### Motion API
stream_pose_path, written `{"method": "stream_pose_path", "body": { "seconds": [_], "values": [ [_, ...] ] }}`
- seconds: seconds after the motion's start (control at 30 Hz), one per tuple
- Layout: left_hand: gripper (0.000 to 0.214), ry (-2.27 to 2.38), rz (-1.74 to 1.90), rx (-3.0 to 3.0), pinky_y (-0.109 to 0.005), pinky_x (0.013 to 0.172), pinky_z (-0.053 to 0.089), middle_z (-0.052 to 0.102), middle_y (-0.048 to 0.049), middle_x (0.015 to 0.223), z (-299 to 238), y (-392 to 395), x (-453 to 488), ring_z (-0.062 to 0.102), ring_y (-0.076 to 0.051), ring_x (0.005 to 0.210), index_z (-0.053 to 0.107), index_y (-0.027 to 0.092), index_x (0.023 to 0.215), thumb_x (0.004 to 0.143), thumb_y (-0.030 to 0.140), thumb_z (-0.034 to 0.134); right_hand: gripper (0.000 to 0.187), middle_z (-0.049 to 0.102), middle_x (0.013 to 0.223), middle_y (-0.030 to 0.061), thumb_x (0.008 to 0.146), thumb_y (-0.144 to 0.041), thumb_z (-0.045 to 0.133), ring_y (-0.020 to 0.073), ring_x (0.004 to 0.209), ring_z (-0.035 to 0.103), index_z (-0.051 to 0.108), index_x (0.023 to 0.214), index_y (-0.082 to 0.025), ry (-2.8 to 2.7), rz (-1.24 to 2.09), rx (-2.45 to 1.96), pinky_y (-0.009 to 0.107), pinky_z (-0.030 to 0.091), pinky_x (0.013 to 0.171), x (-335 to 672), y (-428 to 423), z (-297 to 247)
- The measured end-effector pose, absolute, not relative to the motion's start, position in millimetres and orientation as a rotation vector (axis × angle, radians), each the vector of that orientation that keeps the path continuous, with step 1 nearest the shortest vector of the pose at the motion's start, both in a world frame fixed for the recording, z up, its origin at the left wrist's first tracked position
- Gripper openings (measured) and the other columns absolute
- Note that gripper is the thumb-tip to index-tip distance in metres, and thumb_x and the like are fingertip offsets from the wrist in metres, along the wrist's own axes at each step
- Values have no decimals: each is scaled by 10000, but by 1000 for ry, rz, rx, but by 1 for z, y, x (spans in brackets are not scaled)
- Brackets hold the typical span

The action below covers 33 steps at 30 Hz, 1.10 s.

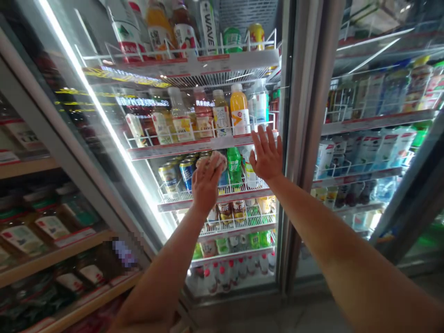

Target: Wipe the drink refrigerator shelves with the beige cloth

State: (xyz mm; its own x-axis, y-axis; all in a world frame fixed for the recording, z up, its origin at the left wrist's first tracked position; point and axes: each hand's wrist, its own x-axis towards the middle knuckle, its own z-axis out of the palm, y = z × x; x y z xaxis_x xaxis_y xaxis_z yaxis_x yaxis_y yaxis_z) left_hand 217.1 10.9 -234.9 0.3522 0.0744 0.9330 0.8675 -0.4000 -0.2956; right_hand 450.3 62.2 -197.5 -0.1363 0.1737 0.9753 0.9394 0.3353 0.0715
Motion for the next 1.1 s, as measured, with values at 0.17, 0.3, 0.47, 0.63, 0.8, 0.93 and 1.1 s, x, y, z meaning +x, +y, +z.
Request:
{"method": "stream_pose_path", "body": {
  "seconds": [0.17,0.3,0.47,0.63,0.8,0.93,1.1],
  "values": [
    [531,-839,-1127,-1685,-509,1207,346,490,-66,1551,-231,10,222,372,-311,1480,529,272,1517,1021,83,516,562,329,1654,55,1034,-323,355,284,1572,249,400,1581,-204,-1562,-931,-1042,582,247,1277,451,63,-200],
    [453,-741,-911,-1873,-466,1213,324,570,-26,1483,-266,3,226,421,-282,1450,577,261,1470,1043,133,498,561,351,1647,58,1030,-327,358,285,1576,239,417,1574,-207,-1566,-897,-1036,580,218,1288,451,65,-201],
    [443,-764,-1006,-1770,-446,1176,350,540,-18,1512,-230,11,222,419,-265,1448,568,269,1474,1057,140,497,566,353,1648,66,1017,-319,367,284,1579,228,432,1566,-197,-1552,-933,-1045,564,219,1288,451,65,-201],
    [470,-861,-1068,-1716,-475,1182,324,502,-22,1543,-232,10,221,366,-293,1481,564,266,1482,1039,122,503,563,355,1647,72,1024,-325,352,285,1577,235,433,1566,-194,-1562,-943,-1068,569,236,1280,452,62,-200],
    [461,-735,-888,-1862,-427,1183,298,532,-2,1516,-258,9,223,447,-243,1426,532,295,1505,1065,165,482,562,359,1644,74,1026,-333,351,282,1572,250,437,1562,-188,-1549,-948,-1049,568,247,1276,451,63,-200],
    [494,-792,-1032,-1754,-433,1158,322,519,8,1530,-219,17,223,435,-251,1431,513,343,1515,1062,149,513,571,344,1652,73,1023,-324,348,288,1580,223,418,1575,-197,-1575,-911,-1076,578,226,1282,452,62,-200],
    [499,-904,-1148,-1723,-496,1133,349,497,-32,1548,-232,11,235,411,-313,1434,537,304,1505,1044,115,504,573,341,1652,75,1015,-321,354,288,1577,233,432,1566,-185,-1580,-920,-1092,568,241,1278,451,60,-198]
  ]
}}
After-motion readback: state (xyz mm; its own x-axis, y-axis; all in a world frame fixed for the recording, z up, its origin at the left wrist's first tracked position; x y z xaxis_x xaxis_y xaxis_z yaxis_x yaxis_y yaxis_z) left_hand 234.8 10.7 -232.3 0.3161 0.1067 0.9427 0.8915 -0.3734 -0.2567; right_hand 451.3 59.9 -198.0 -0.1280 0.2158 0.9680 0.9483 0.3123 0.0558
